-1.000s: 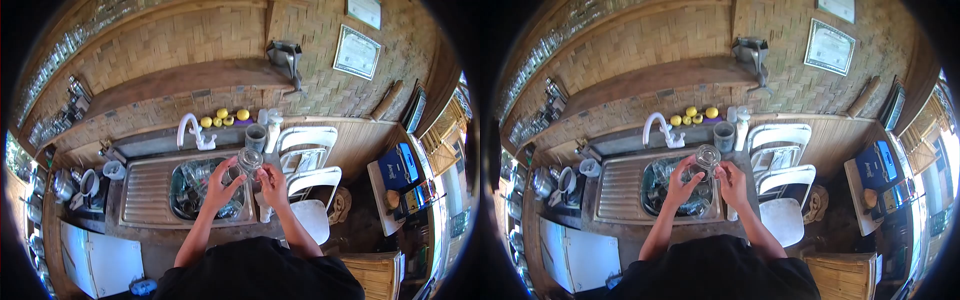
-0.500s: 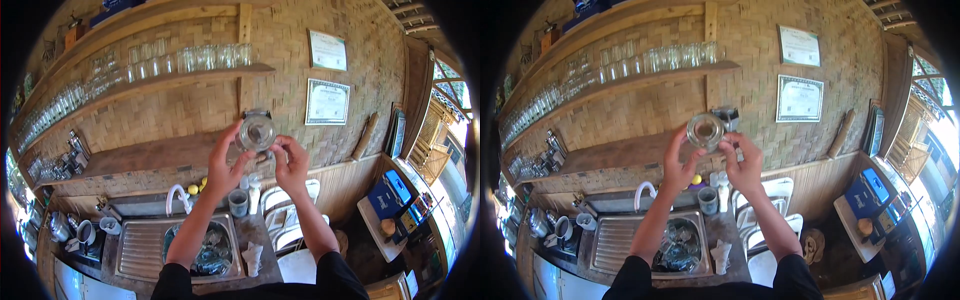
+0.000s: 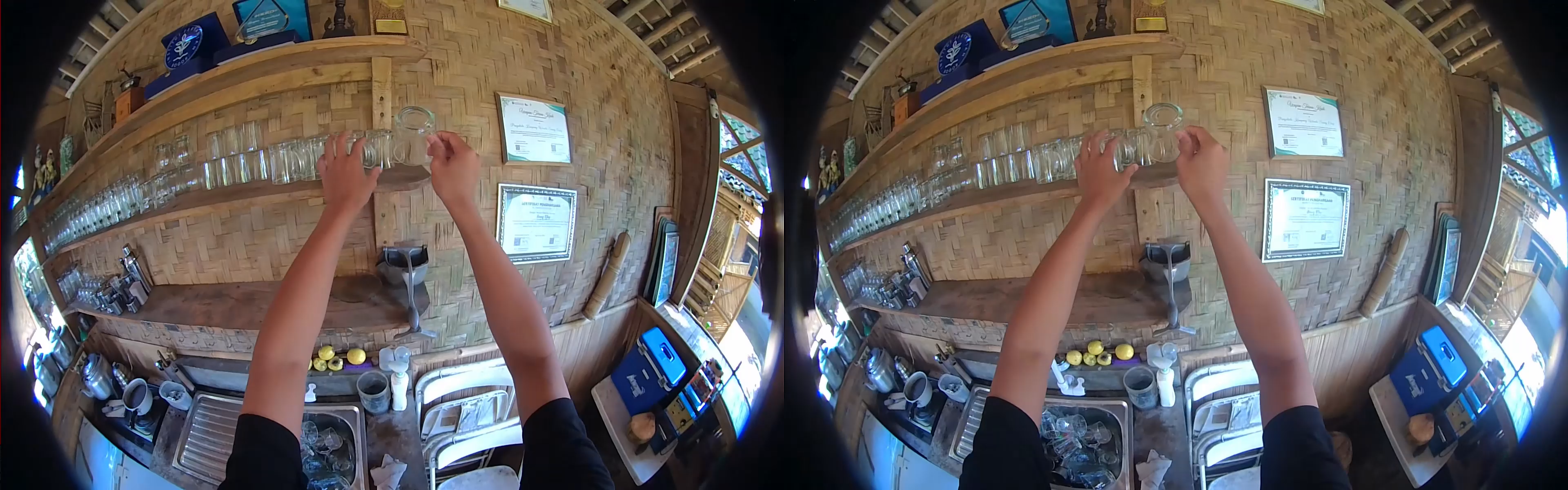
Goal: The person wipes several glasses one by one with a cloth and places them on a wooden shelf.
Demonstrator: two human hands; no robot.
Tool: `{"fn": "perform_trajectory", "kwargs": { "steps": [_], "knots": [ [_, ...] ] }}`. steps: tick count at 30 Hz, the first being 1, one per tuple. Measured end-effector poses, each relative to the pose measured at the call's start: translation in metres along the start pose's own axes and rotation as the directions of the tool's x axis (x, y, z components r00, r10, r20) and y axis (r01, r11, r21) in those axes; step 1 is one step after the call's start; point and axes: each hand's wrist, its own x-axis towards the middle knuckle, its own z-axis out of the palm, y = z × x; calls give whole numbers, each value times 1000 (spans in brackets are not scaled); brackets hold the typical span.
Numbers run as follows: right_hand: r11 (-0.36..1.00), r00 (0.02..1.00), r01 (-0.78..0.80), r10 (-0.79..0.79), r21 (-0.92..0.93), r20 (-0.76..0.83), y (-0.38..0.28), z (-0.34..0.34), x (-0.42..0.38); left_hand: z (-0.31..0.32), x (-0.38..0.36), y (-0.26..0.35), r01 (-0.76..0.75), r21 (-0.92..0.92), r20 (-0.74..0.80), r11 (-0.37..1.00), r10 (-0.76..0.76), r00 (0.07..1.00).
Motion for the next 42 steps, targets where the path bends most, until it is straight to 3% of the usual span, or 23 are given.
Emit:
{"fn": "perform_trajectory", "kwargs": {
  "steps": [2, 8, 14, 23, 26, 32, 38, 42],
  "knots": [
    [996, 996, -86, 86, -19, 25, 20, 13, 11, 12, 11, -3, 55, 70, -9, 996, -55, 998],
    [993, 980, -107, 114, -48, 164, 50, 43, 30, 26, 22, -10, 168, 56, 30, 984, -169, 985],
    [974, 945, -211, 224, -79, 238, 73, 66, 42, 34, 23, -21, 141, 14, 4, 990, -141, 990],
    [985, 942, -169, 175, -45, 288, 99, 75, 57, 34, 27, -28, 144, -112, 21, 983, -142, 990],
    [965, 888, -262, 246, -12, 388, 97, 72, 55, 32, 29, -29, 193, -162, 53, 968, -187, 981],
    [964, 889, -262, 258, -41, 377, 103, 78, 52, 46, 30, -39, 191, -125, 29, 974, -189, 982],
    [920, 856, -366, 275, 138, 438, 116, 82, 53, 43, 29, -36, 181, -129, 22, 975, -180, 983],
    [882, 835, -394, 226, 259, 501, 114, 70, 49, 34, 32, -36, 232, -229, 86, 945, -218, 972]
  ]
}}
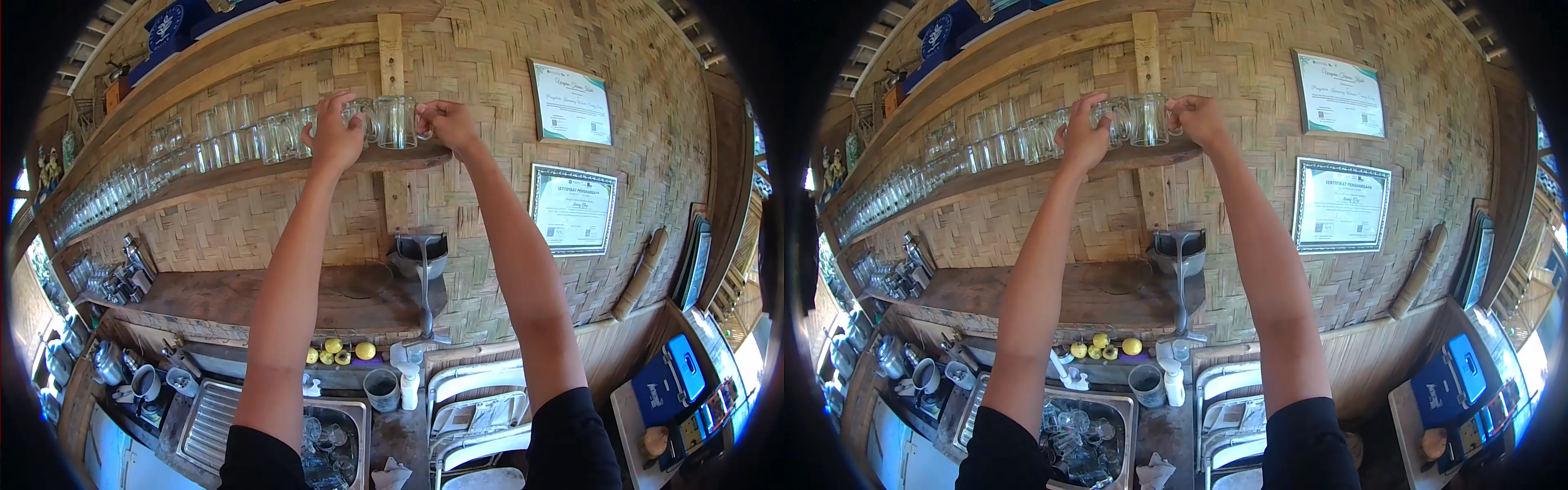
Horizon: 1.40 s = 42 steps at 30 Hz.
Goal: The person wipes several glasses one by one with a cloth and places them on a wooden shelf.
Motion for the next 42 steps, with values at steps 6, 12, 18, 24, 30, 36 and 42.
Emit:
{"fn": "perform_trajectory", "kwargs": {
  "steps": [6, 12, 18, 24, 30, 36, 42],
  "knots": [
    [1000, 1000, 4, -4, -27, 2, 3, 7, 8, 1, 3, -8, 17, -43, -11, 999, -17, 1000],
    [982, 997, 83, -83, -172, 9, 4, 19, 14, 3, -4, -1, -35, 113, -4, 993, 35, 999],
    [998, 995, 24, -19, -52, 99, -4, 19, 5, 1, -5, 1, -22, 208, 54, 978, 11, 998],
    [997, 982, -74, 78, -31, 172, -7, 12, -7, -2, -6, 2, -14, 176, 62, 984, 3, 998],
    [949, 982, 188, -177, -253, 64, -7, 24, -14, -1, -7, 3, -33, 196, 44, 980, 25, 999],
    [909, 989, 113, -62, -402, 136, -20, 22, -19, -7, -16, 14, -38, 267, -34, 963, 48, 998],
    [879, 991, 113, -67, -462, 114, -16, 22, -19, -43, -7, -10, 53, 98, -279, 994, -24, 960]
  ]
}}
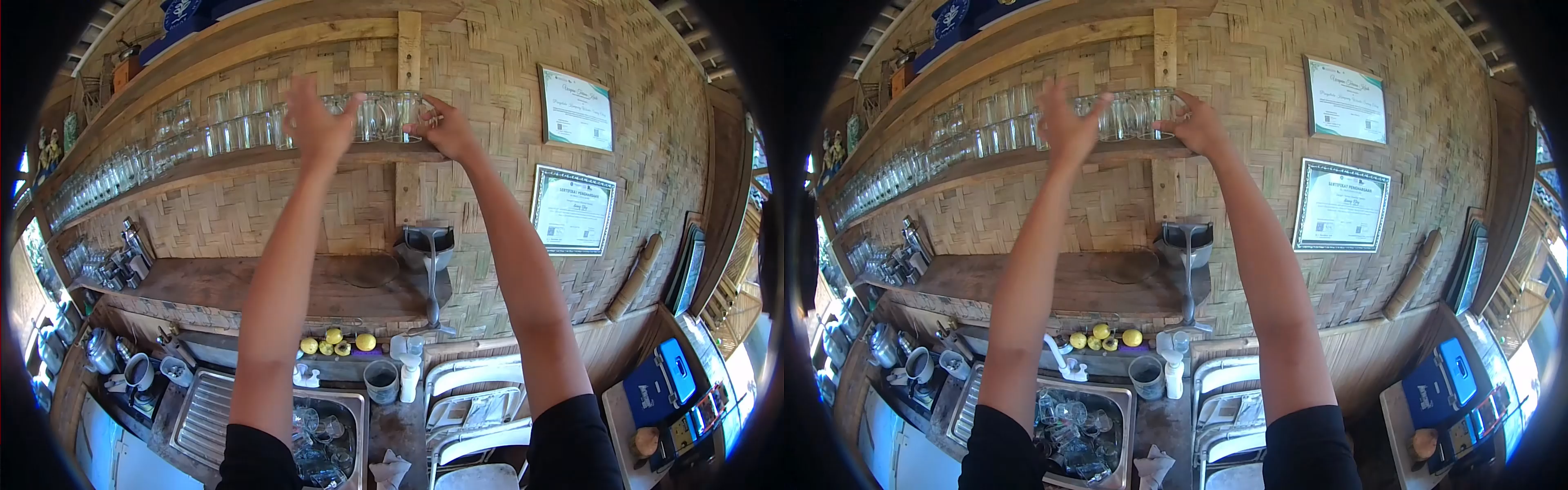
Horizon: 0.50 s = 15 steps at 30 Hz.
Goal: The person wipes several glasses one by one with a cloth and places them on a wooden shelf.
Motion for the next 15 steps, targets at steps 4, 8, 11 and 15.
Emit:
{"fn": "perform_trajectory", "kwargs": {
  "steps": [4, 8, 11, 15],
  "knots": [
    [997, 996, 43, -48, -59, -77, -14, 1, -11, -31, 28, -75, 198, 100, 84, 975, -207, 975],
    [982, 999, 17, -22, -190, -27, -25, -1, -15, -41, 26, -75, 157, 269, 291, 950, -236, 927],
    [958, 994, -102, 91, -267, -54, -31, 10, -9, -45, 19, -64, 160, 324, 311, 933, -265, 913],
    [942, 982, -168, 185, -292, 31, -28, 12, 0, -55, 20, -64, 150, 305, 325, 940, -251, 912]
  ]
}}
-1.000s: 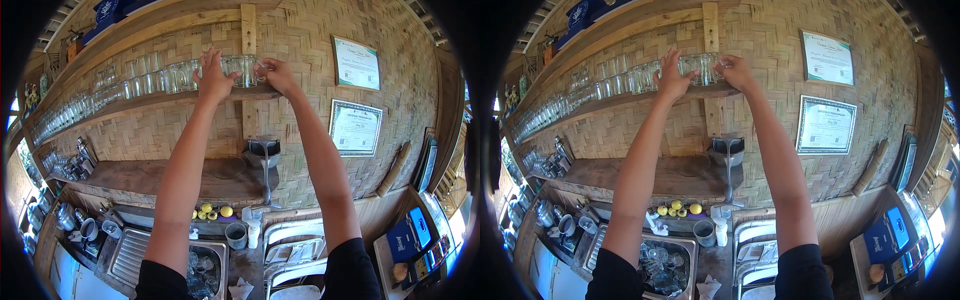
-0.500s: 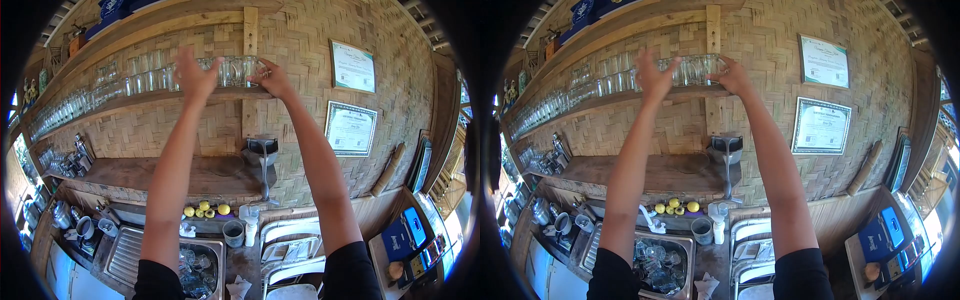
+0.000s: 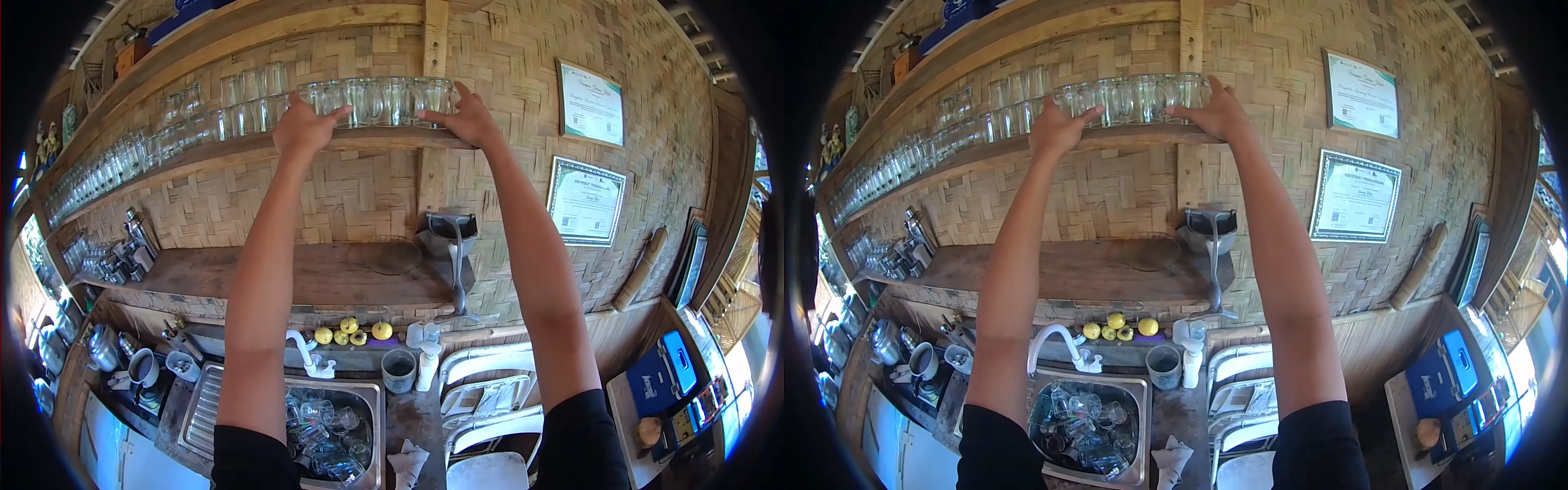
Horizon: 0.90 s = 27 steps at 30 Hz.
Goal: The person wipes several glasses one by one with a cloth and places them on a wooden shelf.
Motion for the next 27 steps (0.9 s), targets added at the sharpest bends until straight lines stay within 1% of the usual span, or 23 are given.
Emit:
{"fn": "perform_trajectory", "kwargs": {
  "steps": [2, 5, 7, 8, 9, 10, 11, 12, 13, 14, 15, 17, 19, 20, 21, 22, 23, 24, 25, 26, 27],
  "knots": [
    [999, 1000, -28, 28, -33, -9, -1, 3, 0, -1, 0, 0, 4, -12, 18, 1000, -4, 1000],
    [986, 989, -147, 145, -82, -27, -13, 5, -6, 0, 2, -1, 14, 6, 30, 1000, -14, 999],
    [991, 976, -61, 35, -117, -217, -9, 11, -6, -3, 4, -3, 9, -56, 57, 998, -6, 998],
    [990, 953, -25, -19, -142, -302, -6, 17, -9, -4, 5, -6, 11, -85, 76, 996, -5, 997],
    [995, 901, 33, -69, -92, -428, -8, 22, -21, -1, 5, -9, -23, -121, 51, 992, 30, 998],
    [995, 833, 87, -103, -54, -543, -15, 21, -37, 16, 20, -16, -94, -130, -123, 987, 78, 989],
    [990, 751, 139, -124, -29, -648, -21, 19, -55, 37, 25, -25, -164, -130, -288, 978, 121, 950],
    [971, 707, 233, -128, 58, -695, -30, 23, -80, 32, 9, -29, -401, -156, -435, 903, 301, 848],
    [935, 658, 326, -120, 138, -744, -40, 27, -110, 13, -3, -26, -614, -152, -578, 775, 434, 691],
    [940, 632, 324, -134, 103, -764, -53, 29, -146, -15, -41, -20, -567, -321, -451, 758, 404, 796],
    [944, 610, 323, -151, 70, -778, -64, 36, -188, -39, -89, -25, -480, -475, -305, 738, 374, 876],
    [906, 685, 341, -58, 250, -727, -83, 61, -275, -37, -143, -70, -678, -521, -474, 519, 484, 735],
    [950, 705, 244, -37, 193, -708, -98, 96, -356, -47, -224, -107, -506, -809, -384, 299, 383, 840],
    [949, 742, 173, 51, 264, -669, -104, 116, -395, -52, -258, -134, -576, -772, -401, 269, 496, 770],
    [916, 789, 42, 215, 400, -576, -106, 146, -439, -52, -308, -158, -413, -844, -262, 343, 408, 875],
    [841, 803, -106, 387, 530, -453, -108, 175, -480, -57, -341, -192, -438, -792, -161, 425, 546, 822],
    [736, 787, -258, 536, 626, -306, -113, 203, -521, -60, -383, -218, -313, -815, -5, 487, 536, 844],
    [740, 803, -356, 555, 571, -218, -119, 227, -559, -63, -416, -236, -224, -846, 88, 484, 541, 837],
    [695, 785, -485, 613, 531, -86, -134, 243, -595, -66, -455, -259, -73, -817, 262, 572, 482, 836],
    [644, 745, -598, 665, 477, 37, -149, 257, -628, -68, -493, -284, 67, -761, 423, 645, 415, 805],
    [675, 777, -609, 613, 418, 143, -160, 269, -666, -70, -531, -314, 181, -699, 554, 692, 364, 749]
  ]
}}
